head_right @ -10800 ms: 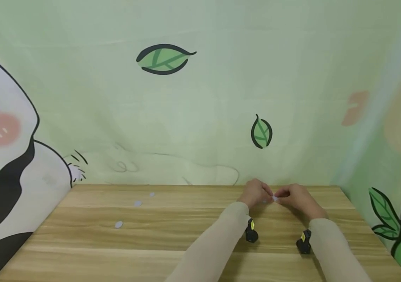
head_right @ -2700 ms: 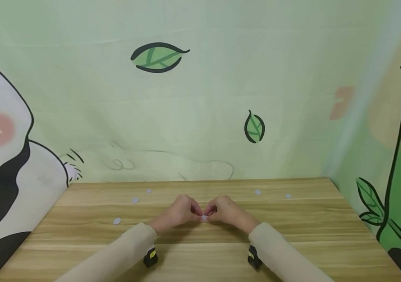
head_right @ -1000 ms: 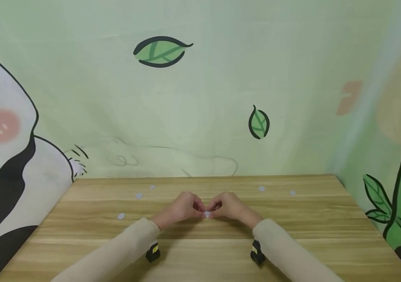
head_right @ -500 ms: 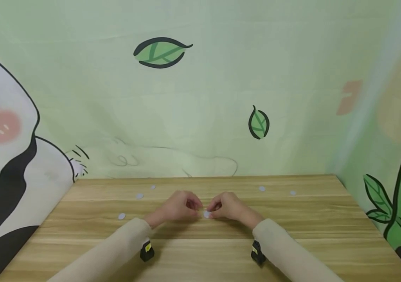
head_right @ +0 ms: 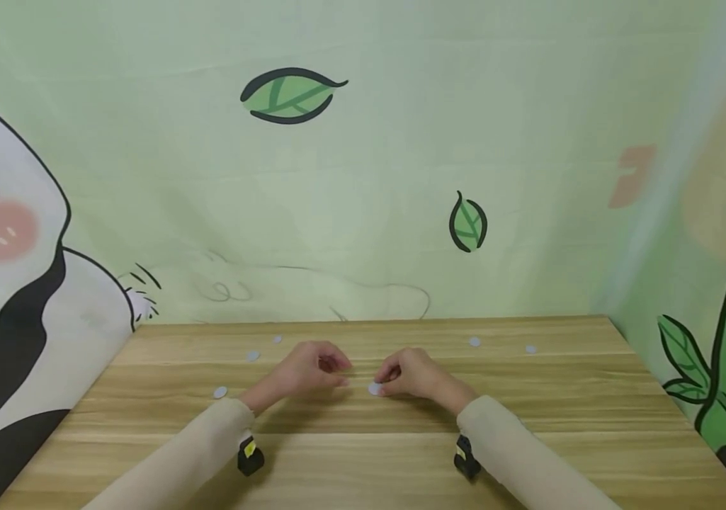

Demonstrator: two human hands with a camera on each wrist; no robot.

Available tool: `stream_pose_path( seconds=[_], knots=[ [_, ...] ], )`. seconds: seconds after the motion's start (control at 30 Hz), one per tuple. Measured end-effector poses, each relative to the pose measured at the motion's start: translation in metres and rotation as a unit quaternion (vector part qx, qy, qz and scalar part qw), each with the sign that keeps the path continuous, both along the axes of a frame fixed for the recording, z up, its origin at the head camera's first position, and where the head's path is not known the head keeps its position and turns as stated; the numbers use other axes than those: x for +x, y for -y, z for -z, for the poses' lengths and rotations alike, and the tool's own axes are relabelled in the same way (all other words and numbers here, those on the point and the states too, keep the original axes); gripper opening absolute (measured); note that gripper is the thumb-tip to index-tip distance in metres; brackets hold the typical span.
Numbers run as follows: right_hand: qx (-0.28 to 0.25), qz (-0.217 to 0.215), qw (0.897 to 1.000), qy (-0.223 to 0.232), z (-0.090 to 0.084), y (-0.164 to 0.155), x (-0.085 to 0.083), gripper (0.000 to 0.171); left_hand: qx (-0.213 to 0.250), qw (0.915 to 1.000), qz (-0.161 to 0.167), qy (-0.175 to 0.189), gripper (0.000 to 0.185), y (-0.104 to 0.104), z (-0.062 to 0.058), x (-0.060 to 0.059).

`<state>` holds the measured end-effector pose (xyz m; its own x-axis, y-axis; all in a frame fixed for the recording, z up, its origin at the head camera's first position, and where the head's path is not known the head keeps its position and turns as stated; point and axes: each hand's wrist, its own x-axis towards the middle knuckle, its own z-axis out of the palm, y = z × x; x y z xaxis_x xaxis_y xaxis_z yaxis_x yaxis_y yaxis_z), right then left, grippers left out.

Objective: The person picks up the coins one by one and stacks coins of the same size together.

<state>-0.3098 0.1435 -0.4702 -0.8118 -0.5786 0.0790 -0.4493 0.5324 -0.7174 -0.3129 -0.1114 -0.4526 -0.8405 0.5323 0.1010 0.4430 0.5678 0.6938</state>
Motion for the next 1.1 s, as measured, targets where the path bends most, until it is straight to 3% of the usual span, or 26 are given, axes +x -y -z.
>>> stream_pose_path(
  seconds=[0.63,0.9,1.1],
  knots=[
    [-0.008,-0.001,1.0,0.023,0.0,-0.001,-0.001,0.011,0.005,0.9982,-0.057,0.018,0.034,0.023,0.002,0.001],
    [-0.01,0.0,1.0,0.025,0.001,-0.001,-0.001,0.011,-0.005,0.9971,-0.076,0.01,0.032,0.035,0.002,0.0],
    [-0.005,0.002,1.0,0.025,-0.001,-0.001,-0.001,0.011,-0.006,0.9975,-0.071,-0.004,0.033,0.048,0.0,0.0]
  ],
)
